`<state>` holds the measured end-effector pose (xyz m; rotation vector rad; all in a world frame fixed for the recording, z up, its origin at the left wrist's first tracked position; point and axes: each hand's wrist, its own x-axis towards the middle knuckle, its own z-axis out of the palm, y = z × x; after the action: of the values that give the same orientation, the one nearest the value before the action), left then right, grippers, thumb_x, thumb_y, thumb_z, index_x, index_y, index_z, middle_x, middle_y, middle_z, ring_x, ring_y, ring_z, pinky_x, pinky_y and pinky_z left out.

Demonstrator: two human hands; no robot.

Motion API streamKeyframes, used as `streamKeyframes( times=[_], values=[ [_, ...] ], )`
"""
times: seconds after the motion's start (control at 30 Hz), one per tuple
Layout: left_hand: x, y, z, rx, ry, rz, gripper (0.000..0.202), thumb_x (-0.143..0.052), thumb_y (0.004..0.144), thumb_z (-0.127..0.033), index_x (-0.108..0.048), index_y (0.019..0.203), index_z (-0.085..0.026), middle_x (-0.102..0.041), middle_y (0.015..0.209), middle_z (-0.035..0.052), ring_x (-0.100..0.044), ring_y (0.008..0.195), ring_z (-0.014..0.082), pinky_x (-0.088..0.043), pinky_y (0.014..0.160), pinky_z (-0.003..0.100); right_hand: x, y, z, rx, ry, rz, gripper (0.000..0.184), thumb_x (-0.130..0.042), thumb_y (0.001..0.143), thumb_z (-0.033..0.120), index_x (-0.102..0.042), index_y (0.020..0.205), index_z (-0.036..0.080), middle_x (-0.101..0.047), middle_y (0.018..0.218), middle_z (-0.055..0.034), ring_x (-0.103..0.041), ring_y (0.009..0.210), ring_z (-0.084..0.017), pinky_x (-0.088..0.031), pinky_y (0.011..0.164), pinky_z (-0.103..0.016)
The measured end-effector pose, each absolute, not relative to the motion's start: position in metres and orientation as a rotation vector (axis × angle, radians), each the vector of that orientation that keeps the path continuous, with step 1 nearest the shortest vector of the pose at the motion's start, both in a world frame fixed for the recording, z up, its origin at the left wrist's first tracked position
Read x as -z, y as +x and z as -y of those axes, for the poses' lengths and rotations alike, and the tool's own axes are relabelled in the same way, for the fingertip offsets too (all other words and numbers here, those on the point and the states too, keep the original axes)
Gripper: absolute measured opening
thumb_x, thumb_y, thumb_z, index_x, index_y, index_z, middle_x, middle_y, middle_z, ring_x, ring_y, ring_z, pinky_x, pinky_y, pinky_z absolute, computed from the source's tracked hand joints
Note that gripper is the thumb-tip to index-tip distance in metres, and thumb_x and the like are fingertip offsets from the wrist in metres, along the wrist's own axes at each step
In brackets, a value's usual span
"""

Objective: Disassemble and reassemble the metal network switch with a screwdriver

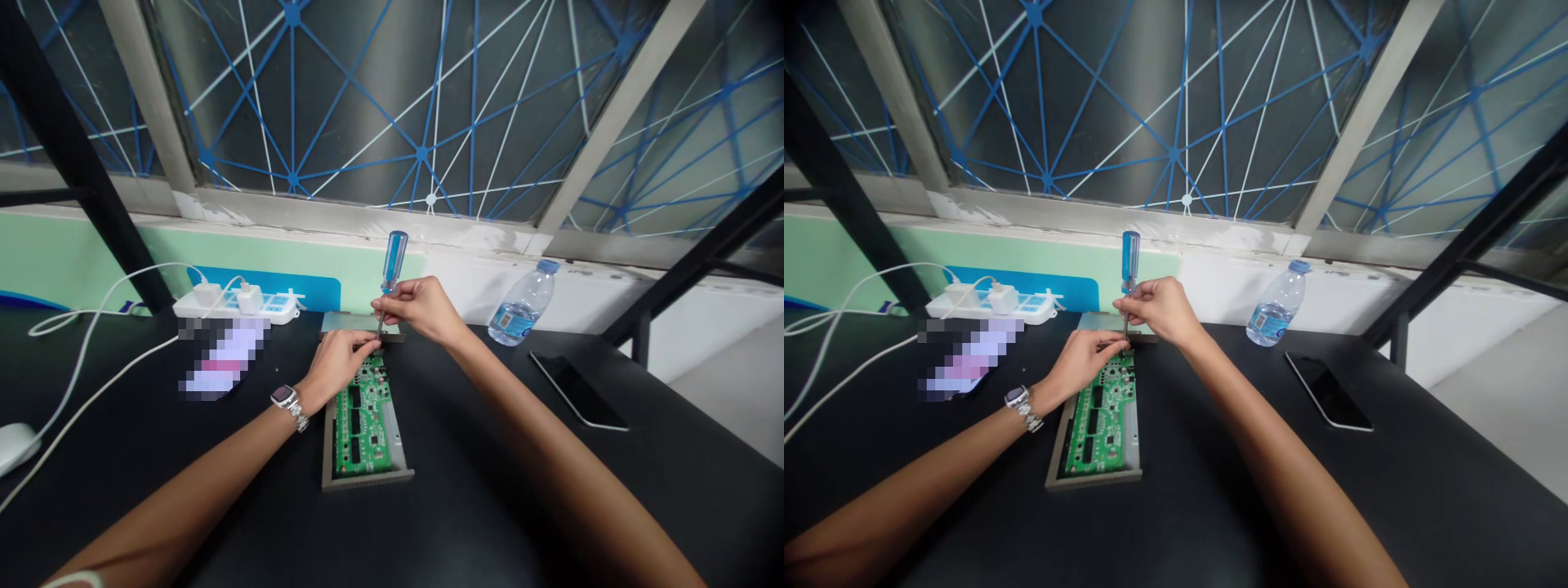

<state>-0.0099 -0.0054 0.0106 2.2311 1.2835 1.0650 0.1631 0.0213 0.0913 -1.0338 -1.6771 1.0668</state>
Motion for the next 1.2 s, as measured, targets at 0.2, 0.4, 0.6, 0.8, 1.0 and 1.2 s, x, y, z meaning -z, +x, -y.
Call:
streamKeyframes(
  times=[0.2, 0.4, 0.6, 0.8, 1.0, 1.2],
  values=[
    [-0.008, -0.009, 0.0, -1.108, 2.106, -1.187, 0.019, -0.06, 0.09, -0.036, -0.072, 0.088, -0.022, -0.076, 0.084, 0.003, -0.071, 0.079, 0.0218, -0.052, 0.07, 0.029, -0.093, 0.164, -0.02, -1.132, -1.016, 1.692, 0.03, -0.083, 0.065, 0.038, -0.071, 0.074, 0.012, -0.074, 0.073, -0.008, -0.071, 0.068, -0.017, -0.061, 0.069, -0.03],
    [-0.015, -0.006, -0.006, -1.1, 2.074, -0.942, 0.021, -0.061, 0.089, -0.027, -0.07, 0.106, -0.017, -0.075, 0.105, 0.0079, -0.069, 0.102, 0.0245, -0.051, 0.092, 0.036, -0.094, 0.166, -0.019, -1.192, -1.005, 1.713, 0.025, -0.079, 0.071, 0.034, -0.071, 0.077, 0.011, -0.076, 0.081, -0.0091, -0.072, 0.069, -0.016, -0.06, 0.069, -0.029],
    [-0.014, -0.006, -0.008, -1.036, 1.944, -0.8, 0.024, -0.052, 0.094, -0.027, -0.07, 0.103, -0.013, -0.075, 0.105, 0.0101, -0.069, 0.103, 0.0238, -0.052, 0.093, 0.037, -0.091, 0.167, -0.02, -1.177, -1.018, 1.744, 0.025, -0.075, 0.074, 0.035, -0.069, 0.081, 0.012, -0.074, 0.084, -0.0094, -0.071, 0.077, -0.018, -0.058, 0.07, -0.029],
    [-0.01, -0.007, -0.005, -1.106, 1.98, -0.9, 0.02, -0.056, 0.093, -0.028, -0.072, 0.093, -0.016, -0.077, 0.094, 0.0065, -0.071, 0.091, 0.0225, -0.055, 0.082, 0.034, -0.087, 0.17, -0.022, -0.929, -1.041, 1.853, 0.029, -0.08, 0.068, 0.036, -0.062, 0.077, 0.015, -0.065, 0.07, -0.0014, -0.064, 0.064, -0.014, -0.055, 0.06, -0.028],
    [-0.011, -0.004, -0.004, -1.132, 1.877, -0.922, 0.016, -0.061, 0.089, -0.028, -0.072, 0.092, -0.015, -0.076, 0.093, 0.0073, -0.072, 0.09, 0.0224, -0.056, 0.083, 0.034, -0.091, 0.168, -0.019, -0.998, -1.109, 1.836, 0.03, -0.08, 0.068, 0.039, -0.063, 0.072, 0.014, -0.062, 0.06, -0.0003, -0.06, 0.052, -0.012, -0.053, 0.048, -0.026],
    [-0.012, -0.006, -0.008, -1.118, 1.959, -0.783, 0.025, -0.054, 0.093, -0.026, -0.067, 0.111, -0.015, -0.071, 0.114, 0.0108, -0.066, 0.108, 0.0234, -0.051, 0.096, 0.036, -0.092, 0.169, -0.017, -1.058, -1.085, 1.879, 0.02, -0.073, 0.075, 0.032, -0.068, 0.078, 0.012, -0.061, 0.054, 0.0005, -0.057, 0.044, -0.011, -0.048, 0.04, -0.022]
  ],
)
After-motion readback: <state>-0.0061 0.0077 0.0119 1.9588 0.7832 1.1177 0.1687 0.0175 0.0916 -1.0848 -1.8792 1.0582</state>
